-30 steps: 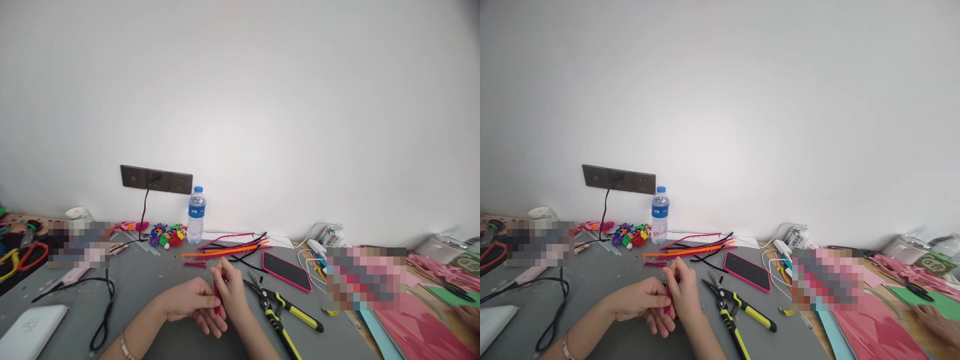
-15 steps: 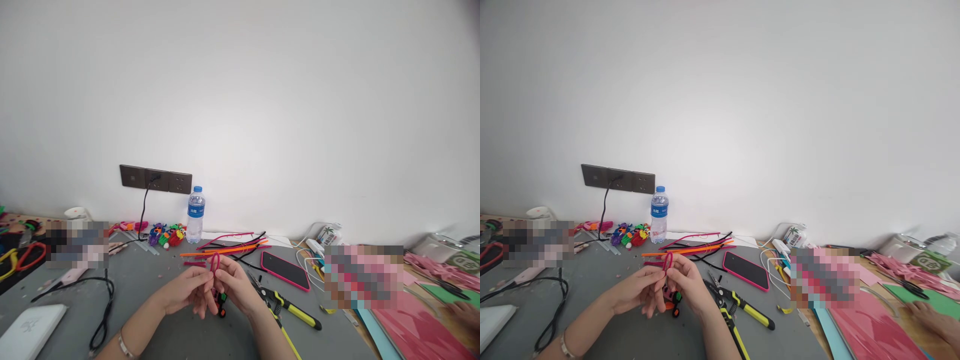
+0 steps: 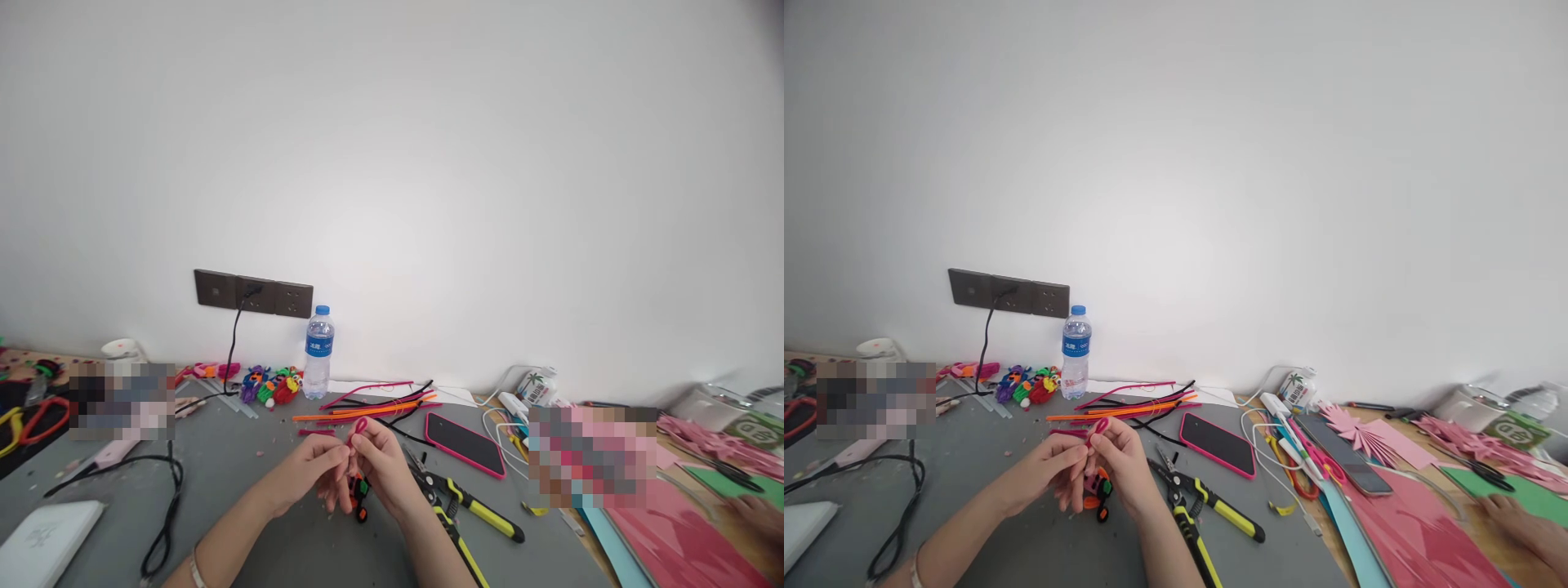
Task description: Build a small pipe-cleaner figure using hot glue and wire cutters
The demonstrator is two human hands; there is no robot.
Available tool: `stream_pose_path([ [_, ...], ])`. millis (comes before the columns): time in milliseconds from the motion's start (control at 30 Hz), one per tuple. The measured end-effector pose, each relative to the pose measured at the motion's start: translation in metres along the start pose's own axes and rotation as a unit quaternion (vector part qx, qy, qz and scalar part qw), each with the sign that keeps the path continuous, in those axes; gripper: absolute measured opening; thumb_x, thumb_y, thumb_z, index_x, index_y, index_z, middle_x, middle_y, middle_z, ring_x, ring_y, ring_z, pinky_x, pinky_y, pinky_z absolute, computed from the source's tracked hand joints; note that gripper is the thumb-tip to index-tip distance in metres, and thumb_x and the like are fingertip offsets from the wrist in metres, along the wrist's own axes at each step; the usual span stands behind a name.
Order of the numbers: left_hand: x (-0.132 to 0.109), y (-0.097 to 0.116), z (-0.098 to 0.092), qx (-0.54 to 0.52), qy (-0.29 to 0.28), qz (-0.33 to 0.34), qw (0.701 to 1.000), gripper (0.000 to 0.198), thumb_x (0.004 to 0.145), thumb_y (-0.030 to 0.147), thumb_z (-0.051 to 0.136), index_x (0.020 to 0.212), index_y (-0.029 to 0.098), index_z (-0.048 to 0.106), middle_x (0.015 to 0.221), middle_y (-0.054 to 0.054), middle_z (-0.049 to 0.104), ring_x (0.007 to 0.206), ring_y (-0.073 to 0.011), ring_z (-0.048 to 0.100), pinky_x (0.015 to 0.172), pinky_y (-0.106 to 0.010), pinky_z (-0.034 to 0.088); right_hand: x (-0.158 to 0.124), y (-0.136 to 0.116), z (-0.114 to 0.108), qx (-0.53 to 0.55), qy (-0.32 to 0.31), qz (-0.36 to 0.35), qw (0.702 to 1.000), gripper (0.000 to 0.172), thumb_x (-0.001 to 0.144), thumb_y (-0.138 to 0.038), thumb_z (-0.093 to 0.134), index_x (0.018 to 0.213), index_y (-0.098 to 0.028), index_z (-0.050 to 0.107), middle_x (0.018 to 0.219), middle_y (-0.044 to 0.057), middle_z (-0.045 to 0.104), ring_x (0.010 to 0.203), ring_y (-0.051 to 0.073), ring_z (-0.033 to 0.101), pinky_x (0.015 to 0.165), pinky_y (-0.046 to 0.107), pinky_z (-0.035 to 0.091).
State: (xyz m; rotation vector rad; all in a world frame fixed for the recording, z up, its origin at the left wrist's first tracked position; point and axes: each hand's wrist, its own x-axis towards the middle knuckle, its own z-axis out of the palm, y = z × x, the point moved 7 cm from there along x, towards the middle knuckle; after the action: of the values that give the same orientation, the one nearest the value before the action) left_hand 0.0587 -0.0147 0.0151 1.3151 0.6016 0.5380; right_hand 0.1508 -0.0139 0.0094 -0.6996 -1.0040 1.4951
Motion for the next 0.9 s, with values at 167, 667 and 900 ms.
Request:
stream_pose_path([
  [167, 0.002, -0.003, 0.0, 0.016, 0.005, 0.022, 1.0, 0.039, 0.09, 0.047, 0.048, 0.064, 0.018, 0.049, 0.053, -0.005, 0.071, 0.039, -0.0088, 0.051, 0.044, -0.02, 0.034, 0.0, -0.004, -0.003, 0.023, 0.022, -0.001, 1.0, 0.03, 0.072, -0.041, 0.077, 0.072, -0.016, 0.059, 0.057, -0.004, 0.056, 0.046, 0.007, 0.049, 0.048, 0.018, 0.039],
  [667, 0.004, 0.004, 0.0, 0.067, 0.023, 0.074, 0.995, 0.046, 0.09, 0.055, 0.044, 0.067, 0.017, 0.055, 0.05, -0.005, 0.069, 0.031, -0.0075, 0.039, 0.037, -0.019, 0.029, 0.0, -0.002, -0.003, 0.078, 0.036, -0.027, 0.996, 0.031, 0.073, -0.043, 0.076, 0.079, -0.021, 0.055, 0.056, -0.006, 0.054, 0.042, 0.007, 0.046, 0.044, 0.018, 0.037],
  [900, 0.007, 0.005, -0.016, 0.15, 0.088, 0.086, 0.981, 0.045, 0.089, 0.056, 0.043, 0.067, 0.018, 0.052, 0.049, -0.003, 0.066, 0.035, -0.0082, 0.043, 0.038, -0.019, 0.029, 0.001, -0.014, -0.012, 0.054, 0.036, -0.067, 0.996, 0.026, 0.078, -0.04, 0.073, 0.083, -0.021, 0.056, 0.063, -0.005, 0.055, 0.049, 0.007, 0.05, 0.051, 0.019, 0.038],
])
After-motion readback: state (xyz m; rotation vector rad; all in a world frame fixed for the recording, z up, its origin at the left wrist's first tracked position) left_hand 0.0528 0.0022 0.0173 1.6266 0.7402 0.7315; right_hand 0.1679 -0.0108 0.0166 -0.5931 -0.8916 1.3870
